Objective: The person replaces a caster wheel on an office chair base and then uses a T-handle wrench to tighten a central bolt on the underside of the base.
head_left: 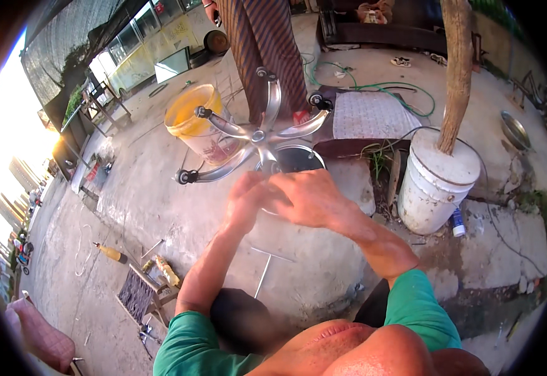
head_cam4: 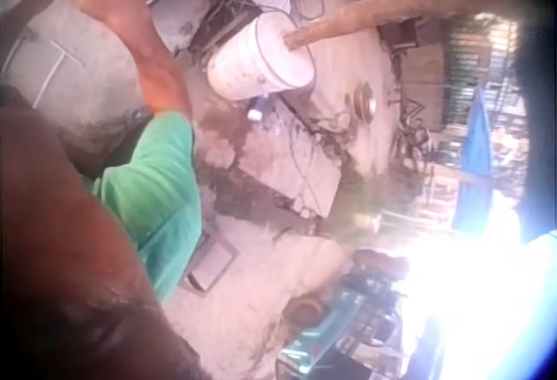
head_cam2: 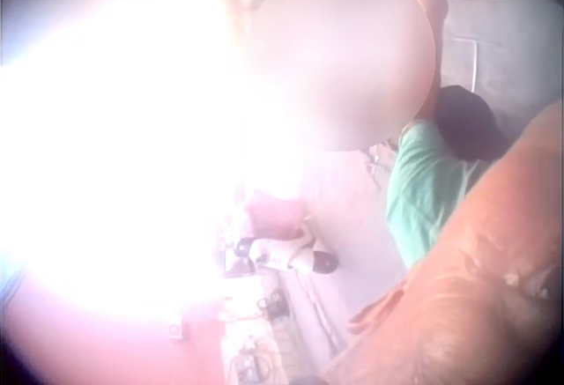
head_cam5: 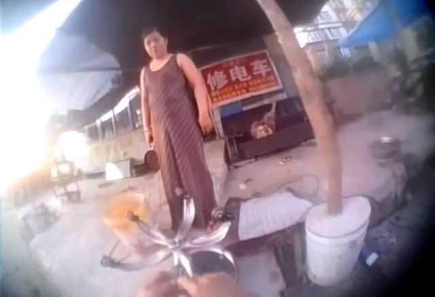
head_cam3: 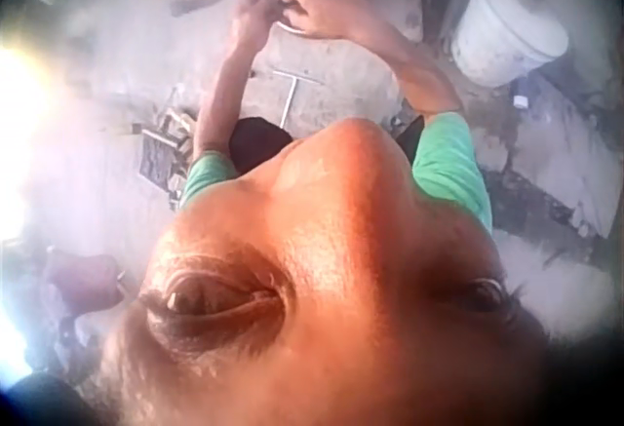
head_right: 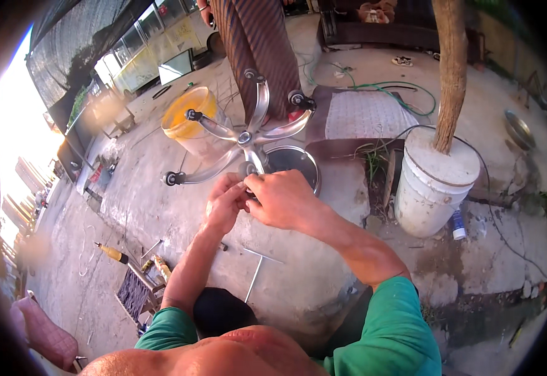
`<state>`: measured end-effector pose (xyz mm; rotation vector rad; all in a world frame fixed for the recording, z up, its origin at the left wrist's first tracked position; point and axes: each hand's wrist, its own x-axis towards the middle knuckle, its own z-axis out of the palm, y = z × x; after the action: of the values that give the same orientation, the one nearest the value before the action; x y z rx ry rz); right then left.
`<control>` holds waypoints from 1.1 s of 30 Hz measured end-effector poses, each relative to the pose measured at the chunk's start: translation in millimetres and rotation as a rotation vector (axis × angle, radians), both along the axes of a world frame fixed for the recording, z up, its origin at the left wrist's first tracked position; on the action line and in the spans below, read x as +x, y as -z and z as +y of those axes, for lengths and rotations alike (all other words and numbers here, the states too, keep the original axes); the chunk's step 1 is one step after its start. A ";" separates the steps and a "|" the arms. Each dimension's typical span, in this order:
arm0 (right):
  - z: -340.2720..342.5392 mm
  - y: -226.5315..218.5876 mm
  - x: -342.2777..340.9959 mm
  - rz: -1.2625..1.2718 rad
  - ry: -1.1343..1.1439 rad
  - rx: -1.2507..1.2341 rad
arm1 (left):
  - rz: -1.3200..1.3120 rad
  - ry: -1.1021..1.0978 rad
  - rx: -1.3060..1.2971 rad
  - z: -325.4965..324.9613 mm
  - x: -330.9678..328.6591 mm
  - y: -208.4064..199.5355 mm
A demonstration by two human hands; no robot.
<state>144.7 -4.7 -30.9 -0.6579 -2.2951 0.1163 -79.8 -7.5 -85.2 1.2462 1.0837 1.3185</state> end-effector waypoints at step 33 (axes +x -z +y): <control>64.9 29.2 -7.3 0.368 -0.431 -0.974 | 0.145 -0.060 0.076 -9.2 8.8 -21.3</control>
<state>137.4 60.2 -60.1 -0.5086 -1.8826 1.4850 -71.0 -16.8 -63.9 1.3921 1.1905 1.3416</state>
